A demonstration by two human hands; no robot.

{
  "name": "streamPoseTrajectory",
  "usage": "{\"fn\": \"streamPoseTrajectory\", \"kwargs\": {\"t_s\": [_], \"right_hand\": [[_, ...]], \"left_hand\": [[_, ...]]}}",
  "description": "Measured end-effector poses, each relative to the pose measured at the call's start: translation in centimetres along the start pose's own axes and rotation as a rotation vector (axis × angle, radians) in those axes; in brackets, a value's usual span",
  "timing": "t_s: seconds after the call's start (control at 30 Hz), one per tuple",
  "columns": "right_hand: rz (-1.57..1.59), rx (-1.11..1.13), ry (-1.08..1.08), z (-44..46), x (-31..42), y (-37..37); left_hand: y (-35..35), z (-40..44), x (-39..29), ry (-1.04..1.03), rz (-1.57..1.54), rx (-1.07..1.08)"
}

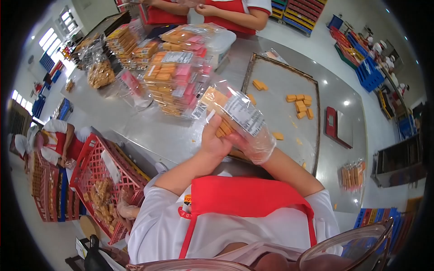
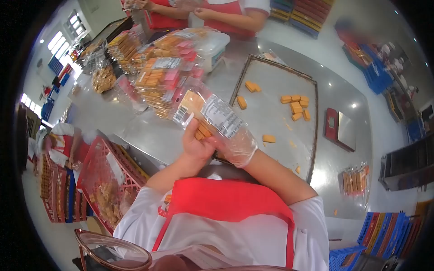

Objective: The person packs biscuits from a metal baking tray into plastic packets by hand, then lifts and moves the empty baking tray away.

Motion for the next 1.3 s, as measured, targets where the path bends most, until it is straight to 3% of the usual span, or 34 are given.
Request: {"fn": "streamPoseTrajectory", "kwargs": {"t_s": [0.1, 0.17, 0.3, 0.4, 0.5, 0.57, 0.63, 0.7, 0.73, 0.8, 0.87, 1.0, 1.1, 1.17, 1.23, 1.3], "right_hand": [[-0.024, -0.122, 0.24, 0.9, 2.3, 0.8], [0.141, -0.04, 0.14, 1.3, 0.5, 0.0], [0.26, -0.033, 0.223, 2.6, 1.8, 0.7], [1.01, -0.045, -0.285, 2.3, -0.8, -0.4], [0.558, 0.055, -0.021, 2.5, 0.5, 0.8], [0.868, 0.042, -0.197, 2.1, -0.8, 0.2], [0.756, -0.009, -0.101, 1.8, -0.6, 0.6], [0.199, -0.072, 0.254, 1.7, 1.2, 1.8], [0.208, -0.034, 0.246, 1.6, 1.0, 2.0], [0.231, 0.038, 0.235, 1.5, 1.0, 2.2], [0.44, 0.114, -0.107, 0.8, -1.0, 1.6], [0.932, 0.279, -0.809, -2.4, -4.0, -2.1], [0.343, 0.394, -0.147, -1.5, -1.4, -1.4], [0.563, 0.442, -0.417, -3.3, -5.2, -2.6], [0.519, 0.488, -0.402, -2.8, -4.6, -2.7], [0.212, 0.521, -0.099, -1.5, -1.8, -1.8]], "left_hand": [[-1.4, -0.5, 0.0, -0.1, 0.108, 0.003], [-1.1, -0.7, 1.8, -0.055, 0.05, 0.058], [0.6, -1.3, 3.8, 0.149, 0.112, 0.094], [0.0, -1.5, 3.5, 0.134, 0.003, 0.172], [-0.2, -1.7, 3.8, 0.21, 0.004, 0.225], [0.1, -1.9, 4.2, 0.239, 0.094, 0.256], [0.3, -2.3, 4.6, 0.313, 0.059, 0.346], [0.5, -2.2, 4.0, 0.419, -0.098, 0.498], [-0.8, -1.6, 2.1, 0.338, -0.198, 0.483], [1.8, -1.6, 1.5, 0.362, 0.131, 0.368], [4.9, -1.7, 1.6, 0.387, 0.349, 0.221], [6.1, -2.8, 2.1, 0.483, 0.404, 0.24], [6.8, -3.4, 2.4, 0.512, 0.541, 0.19], [6.2, -3.6, 2.1, 0.482, 0.593, 0.106], [6.4, -4.4, 3.1, 0.474, 0.725, 0.156], [6.4, -4.8, 3.3, 0.46, 0.804, 0.17]]}}
Point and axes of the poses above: each hand's wrist, its own z-axis towards the middle knuckle, its own y-axis out of the back of the hand, x = y × z, the point moved 8 cm from there along z, towards the middle knuckle, and after that the axes turned 14 degrees about z, right-handed, at the moved point
